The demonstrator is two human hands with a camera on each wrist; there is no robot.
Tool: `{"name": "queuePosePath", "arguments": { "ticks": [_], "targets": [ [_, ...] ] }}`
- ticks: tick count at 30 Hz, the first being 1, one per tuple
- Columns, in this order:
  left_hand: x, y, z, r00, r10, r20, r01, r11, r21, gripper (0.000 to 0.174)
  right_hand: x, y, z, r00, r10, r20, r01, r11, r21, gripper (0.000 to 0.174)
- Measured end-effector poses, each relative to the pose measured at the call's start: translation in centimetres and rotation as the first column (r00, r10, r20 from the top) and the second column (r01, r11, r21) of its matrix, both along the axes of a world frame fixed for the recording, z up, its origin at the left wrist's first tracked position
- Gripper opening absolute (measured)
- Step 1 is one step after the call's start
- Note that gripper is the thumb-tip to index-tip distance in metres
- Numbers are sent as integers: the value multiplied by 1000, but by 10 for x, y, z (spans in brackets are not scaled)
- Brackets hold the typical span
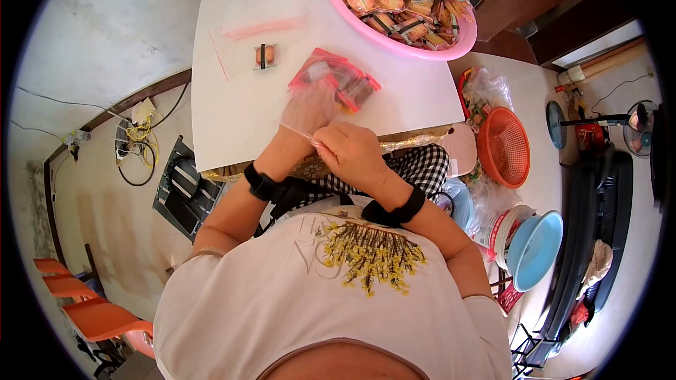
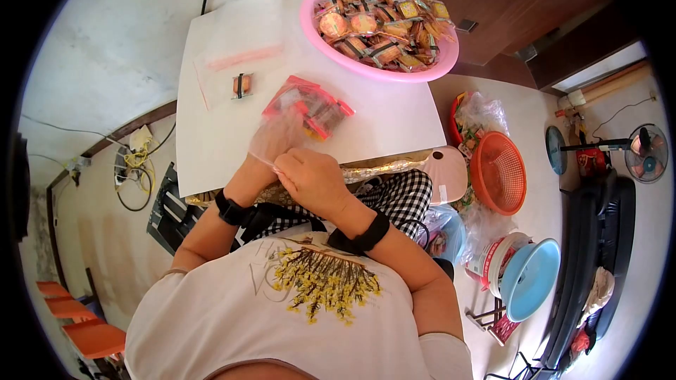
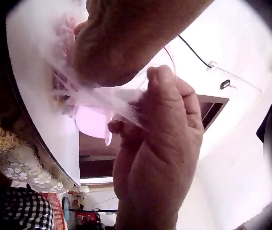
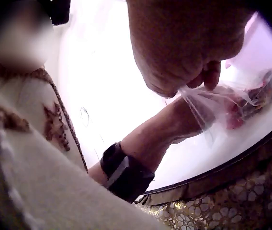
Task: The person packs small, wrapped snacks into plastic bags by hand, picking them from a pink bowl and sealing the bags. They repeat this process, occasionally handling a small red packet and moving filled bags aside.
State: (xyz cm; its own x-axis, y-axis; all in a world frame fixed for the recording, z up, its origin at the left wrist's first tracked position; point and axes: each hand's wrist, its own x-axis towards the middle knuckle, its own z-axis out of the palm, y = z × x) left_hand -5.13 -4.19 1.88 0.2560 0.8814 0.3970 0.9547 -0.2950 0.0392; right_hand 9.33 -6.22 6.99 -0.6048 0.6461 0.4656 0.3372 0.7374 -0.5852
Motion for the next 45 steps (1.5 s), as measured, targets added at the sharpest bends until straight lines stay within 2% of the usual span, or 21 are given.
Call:
{"name": "queuePosePath", "arguments": {
  "ticks": [1,2,4,7,9,11,13,16,19,21,24,28,31,35,39,41,42,45],
  "targets": [
    [3,5,0,997,68,-36,-69,997,-25,21,-1,0,1,1000,6,7,-6,1000,-1,10],
    [3,10,-4,997,70,-14,-68,990,127,23,-1,0,0,1000,5,-3,-5,1000,14,8],
    [1,16,-13,997,67,28,-72,905,419,28,-2,1,-4,1000,5,-24,-4,999,41,6],
    [-6,16,-9,997,75,31,-79,978,195,34,0,0,-3,1000,-13,-1,13,1000,18,7],
    [-9,-11,12,997,64,32,-67,994,92,28,4,0,-3,999,-3,41,3,1000,10,8],
    [-12,-43,25,998,53,42,-48,993,-103,22,11,-1,0,996,10,88,-9,1000,-12,9],
    [-17,-67,31,997,38,69,-10,929,-370,16,18,2,6,990,21,140,-16,999,-39,10],
    [-21,-94,62,998,-59,35,69,839,-539,16,31,3,8,988,48,146,-40,998,-56,15],
    [-32,-105,53,939,-234,252,272,954,-126,9,41,-3,16,976,58,212,-40,995,-87,21],
    [-37,-109,55,916,-297,270,348,922,-167,18,47,-9,14,963,63,264,-35,993,-110,22],
    [-39,-114,64,884,-366,290,418,897,-140,28,51,-17,12,976,54,209,-41,997,-70,23],
    [-47,-117,72,903,-329,277,373,919,-123,36,61,-20,5,963,120,240,-158,977,144,22],
    [-51,-115,78,922,-333,199,355,931,-89,36,58,-24,13,942,177,287,-272,900,340,21],
    [-55,-108,79,905,-352,240,377,924,-66,36,54,-16,3,905,171,389,-329,861,388,21],
    [-63,-90,80,910,-314,272,339,940,-48,32,58,-11,0,843,237,483,-379,898,221,15],
    [-65,-78,81,914,-293,282,317,947,-43,27,55,-6,-7,861,232,453,-346,919,188,13],
    [-66,-72,84,926,-271,262,311,943,-122,35,53,-2,-14,877,218,427,-326,925,196,13],
    [-61,-55,62,973,-58,223,136,926,-352,50,49,9,-33,890,194,412,-293,936,193,14]
  ]
}}
